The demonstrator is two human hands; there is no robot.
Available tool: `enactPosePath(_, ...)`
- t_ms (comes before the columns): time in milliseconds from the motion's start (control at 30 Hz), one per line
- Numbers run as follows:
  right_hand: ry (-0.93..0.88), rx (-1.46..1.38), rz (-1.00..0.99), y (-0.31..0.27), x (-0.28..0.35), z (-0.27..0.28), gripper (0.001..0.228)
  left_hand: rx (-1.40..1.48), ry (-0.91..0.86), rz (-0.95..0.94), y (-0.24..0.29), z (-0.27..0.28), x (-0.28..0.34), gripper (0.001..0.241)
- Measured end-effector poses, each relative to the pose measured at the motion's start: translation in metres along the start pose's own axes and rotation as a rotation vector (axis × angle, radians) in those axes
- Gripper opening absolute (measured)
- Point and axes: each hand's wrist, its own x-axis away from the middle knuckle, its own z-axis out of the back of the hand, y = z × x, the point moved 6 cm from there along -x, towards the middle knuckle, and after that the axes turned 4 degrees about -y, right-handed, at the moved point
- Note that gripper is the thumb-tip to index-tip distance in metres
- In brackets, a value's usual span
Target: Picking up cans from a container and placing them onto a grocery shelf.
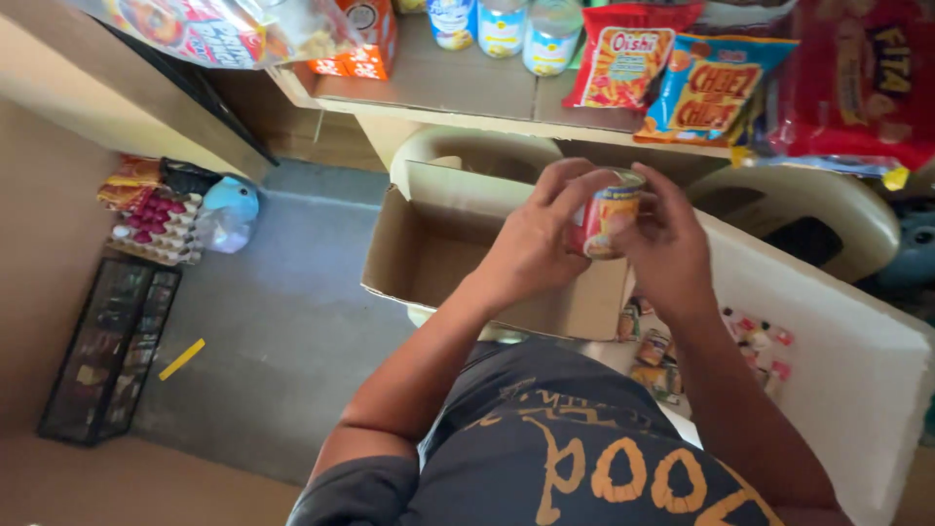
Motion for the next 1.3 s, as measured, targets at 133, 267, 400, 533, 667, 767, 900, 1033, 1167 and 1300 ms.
enactPosePath(133,-0.088,0.070,0.102,-0.001,-0.040,-0.032,0.075,-0.061,0.114,-0.077,-0.033,0.021,0.001,0.083)
enactPosePath(267,-0.104,0.060,0.014,0.028,-0.100,-0.052,0.075,0.405,0.106,0.019,-0.077,0.053,-0.010,0.107)
enactPosePath(400,-0.215,-0.269,0.002,0.043,-0.151,-0.089,0.066,0.737,0.122,0.386,-0.147,0.068,-0.022,0.078)
enactPosePath(533,-0.401,-0.282,0.010,0.032,-0.183,-0.122,0.058,0.587,0.244,0.282,-0.187,0.098,-0.035,0.077)
enactPosePath(667,-0.390,-0.029,0.014,0.049,-0.221,-0.145,0.067,0.179,0.481,0.176,-0.220,0.120,-0.043,0.070)
enactPosePath(767,-0.367,0.066,0.040,0.074,-0.244,-0.165,0.071,0.040,0.596,0.201,-0.248,0.128,-0.045,0.070)
enactPosePath(900,-0.349,0.088,0.080,0.082,-0.262,-0.192,0.079,0.008,0.676,0.214,-0.282,0.139,-0.048,0.073)
enactPosePath(1033,-0.341,0.001,0.148,0.103,-0.272,-0.205,0.071,-0.059,0.630,0.303,-0.291,0.146,-0.052,0.070)
enactPosePath(1167,-0.265,0.007,0.133,0.096,-0.278,-0.208,0.078,-0.335,0.717,0.156,-0.285,0.143,-0.054,0.068)
enactPosePath(1300,-0.151,0.366,0.246,0.101,-0.270,-0.200,0.086,-0.417,0.659,0.247,-0.286,0.129,-0.042,0.076)
